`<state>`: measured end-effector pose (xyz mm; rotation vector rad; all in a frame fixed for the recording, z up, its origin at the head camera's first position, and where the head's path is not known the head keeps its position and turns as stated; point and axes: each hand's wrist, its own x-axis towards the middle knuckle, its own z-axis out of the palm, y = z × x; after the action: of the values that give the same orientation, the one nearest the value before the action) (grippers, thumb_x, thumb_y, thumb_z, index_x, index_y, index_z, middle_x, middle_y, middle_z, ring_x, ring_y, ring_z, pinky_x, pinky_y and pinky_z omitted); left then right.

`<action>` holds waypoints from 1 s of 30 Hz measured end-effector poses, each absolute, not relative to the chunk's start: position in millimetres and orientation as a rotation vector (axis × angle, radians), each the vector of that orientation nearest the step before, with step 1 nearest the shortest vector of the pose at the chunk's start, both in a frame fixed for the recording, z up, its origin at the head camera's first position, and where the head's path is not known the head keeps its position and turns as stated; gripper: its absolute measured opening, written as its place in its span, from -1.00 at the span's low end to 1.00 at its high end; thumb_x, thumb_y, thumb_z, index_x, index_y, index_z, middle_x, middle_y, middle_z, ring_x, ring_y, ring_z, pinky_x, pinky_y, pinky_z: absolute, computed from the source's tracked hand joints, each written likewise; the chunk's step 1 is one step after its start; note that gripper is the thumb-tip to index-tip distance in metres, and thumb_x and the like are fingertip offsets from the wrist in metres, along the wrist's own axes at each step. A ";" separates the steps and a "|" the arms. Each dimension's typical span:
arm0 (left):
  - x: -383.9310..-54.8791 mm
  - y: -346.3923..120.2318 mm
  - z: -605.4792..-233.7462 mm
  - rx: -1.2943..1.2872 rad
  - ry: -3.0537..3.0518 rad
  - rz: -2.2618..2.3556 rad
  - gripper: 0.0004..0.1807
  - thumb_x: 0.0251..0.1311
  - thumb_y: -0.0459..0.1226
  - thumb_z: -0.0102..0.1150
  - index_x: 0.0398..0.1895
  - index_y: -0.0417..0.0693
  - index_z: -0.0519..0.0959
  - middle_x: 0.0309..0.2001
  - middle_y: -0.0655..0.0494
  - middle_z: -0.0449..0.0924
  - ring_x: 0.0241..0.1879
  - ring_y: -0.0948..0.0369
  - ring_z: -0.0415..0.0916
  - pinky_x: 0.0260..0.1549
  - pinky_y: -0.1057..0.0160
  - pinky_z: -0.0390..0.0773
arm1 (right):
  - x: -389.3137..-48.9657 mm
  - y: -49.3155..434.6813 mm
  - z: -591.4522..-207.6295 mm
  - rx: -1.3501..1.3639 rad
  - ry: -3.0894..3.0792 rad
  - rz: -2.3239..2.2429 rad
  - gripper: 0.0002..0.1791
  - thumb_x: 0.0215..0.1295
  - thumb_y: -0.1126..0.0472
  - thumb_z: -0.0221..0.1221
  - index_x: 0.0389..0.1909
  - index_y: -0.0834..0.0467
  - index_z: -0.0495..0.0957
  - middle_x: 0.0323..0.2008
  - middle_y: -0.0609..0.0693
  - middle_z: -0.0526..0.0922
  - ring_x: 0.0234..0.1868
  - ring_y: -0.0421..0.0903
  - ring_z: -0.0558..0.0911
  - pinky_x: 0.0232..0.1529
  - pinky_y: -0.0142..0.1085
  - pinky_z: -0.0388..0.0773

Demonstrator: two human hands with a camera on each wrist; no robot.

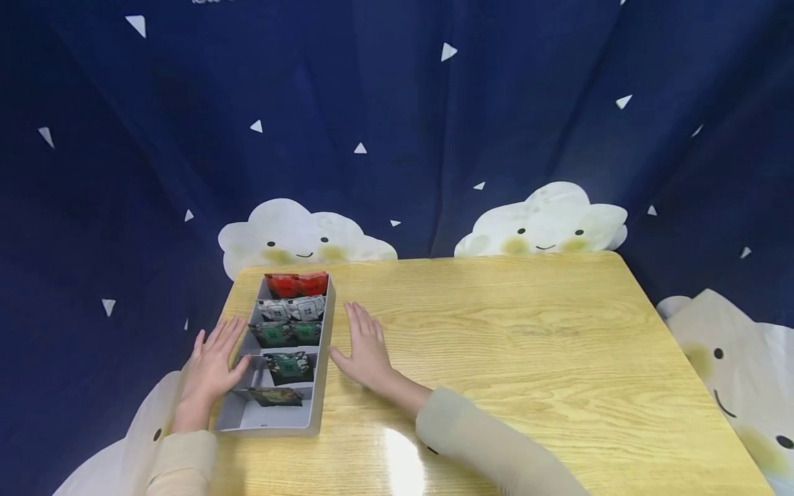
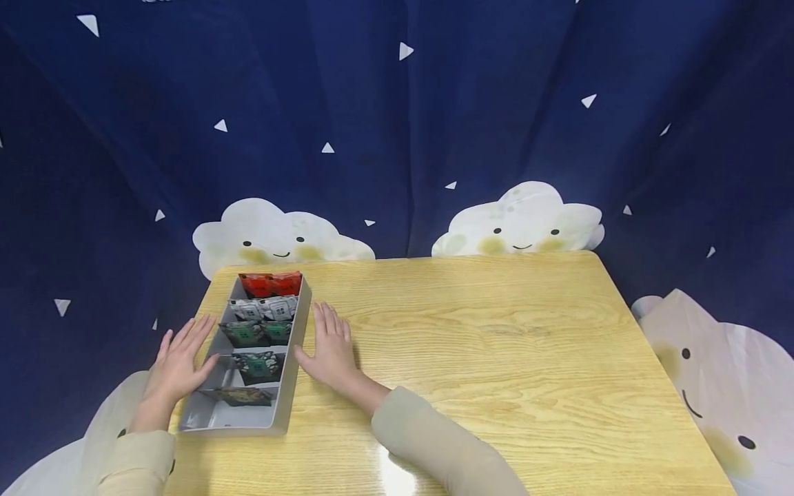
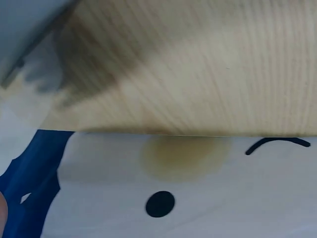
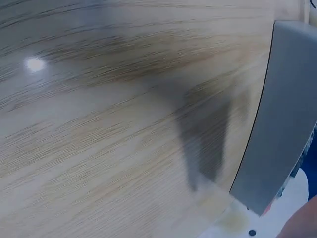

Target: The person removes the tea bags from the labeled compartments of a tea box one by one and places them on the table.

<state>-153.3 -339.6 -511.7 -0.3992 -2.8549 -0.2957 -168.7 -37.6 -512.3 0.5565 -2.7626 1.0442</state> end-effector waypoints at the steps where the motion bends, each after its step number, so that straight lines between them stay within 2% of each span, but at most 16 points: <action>1: -153.3 -342.0 -513.2 -0.396 -2.864 -0.296 -0.26 0.03 -0.19 0.12 0.33 -0.16 0.17 0.32 -0.14 0.16 0.38 0.04 -0.11 0.20 -0.19 -0.13 | -168.9 -42.7 -513.1 0.558 -2.788 1.026 -0.06 0.11 -0.08 0.13 0.41 0.13 -0.12 0.38 0.12 0.04 0.38 0.06 0.05 0.29 0.06 -0.02; 10: -154.4 -355.3 -519.1 -0.340 -2.925 -0.293 -0.28 0.02 -0.18 0.09 0.30 -0.17 0.18 0.28 -0.20 0.19 0.33 -0.02 -0.01 0.19 -0.19 -0.09 | -165.3 -69.9 -513.1 0.578 -2.917 1.095 -0.03 0.11 -0.10 0.10 0.43 0.07 -0.20 0.37 0.17 0.05 0.37 0.11 0.05 0.26 0.13 -0.02; 15: -155.2 -353.6 -520.6 -0.338 -2.975 -0.287 -0.28 0.02 -0.18 0.10 0.29 -0.23 0.19 0.27 -0.24 0.19 0.27 -0.13 0.05 0.19 -0.20 -0.08 | -161.1 -79.6 -516.6 0.552 -3.055 1.021 -0.01 0.11 -0.14 0.10 0.43 0.09 -0.21 0.38 0.16 0.02 0.38 0.11 0.01 0.28 0.10 -0.03; 20: -155.3 -352.7 -522.2 -0.293 -3.061 -0.263 -0.26 0.05 -0.18 0.09 0.31 -0.26 0.15 0.29 -0.27 0.14 0.27 -0.18 0.03 0.20 -0.20 -0.08 | -160.1 -87.2 -520.7 0.495 -3.154 0.957 0.01 0.10 -0.15 0.13 0.44 0.06 -0.22 0.39 0.10 0.01 0.39 0.09 0.02 0.30 0.04 -0.02; 30: -156.6 -349.0 -524.9 -0.289 -3.077 -0.314 -0.28 0.07 -0.23 0.07 0.33 -0.22 0.13 0.30 -0.26 0.14 0.27 -0.20 0.01 0.17 -0.25 -0.08 | -166.1 -91.9 -524.1 0.456 -3.188 0.930 0.00 0.11 -0.07 0.16 0.43 0.08 -0.21 0.37 0.15 0.07 0.36 0.12 0.08 0.28 0.04 0.03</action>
<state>-156.6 -349.0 -524.9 -0.2886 -3.0772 -0.3138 -166.1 -91.9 -524.1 0.4559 -3.1882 0.9301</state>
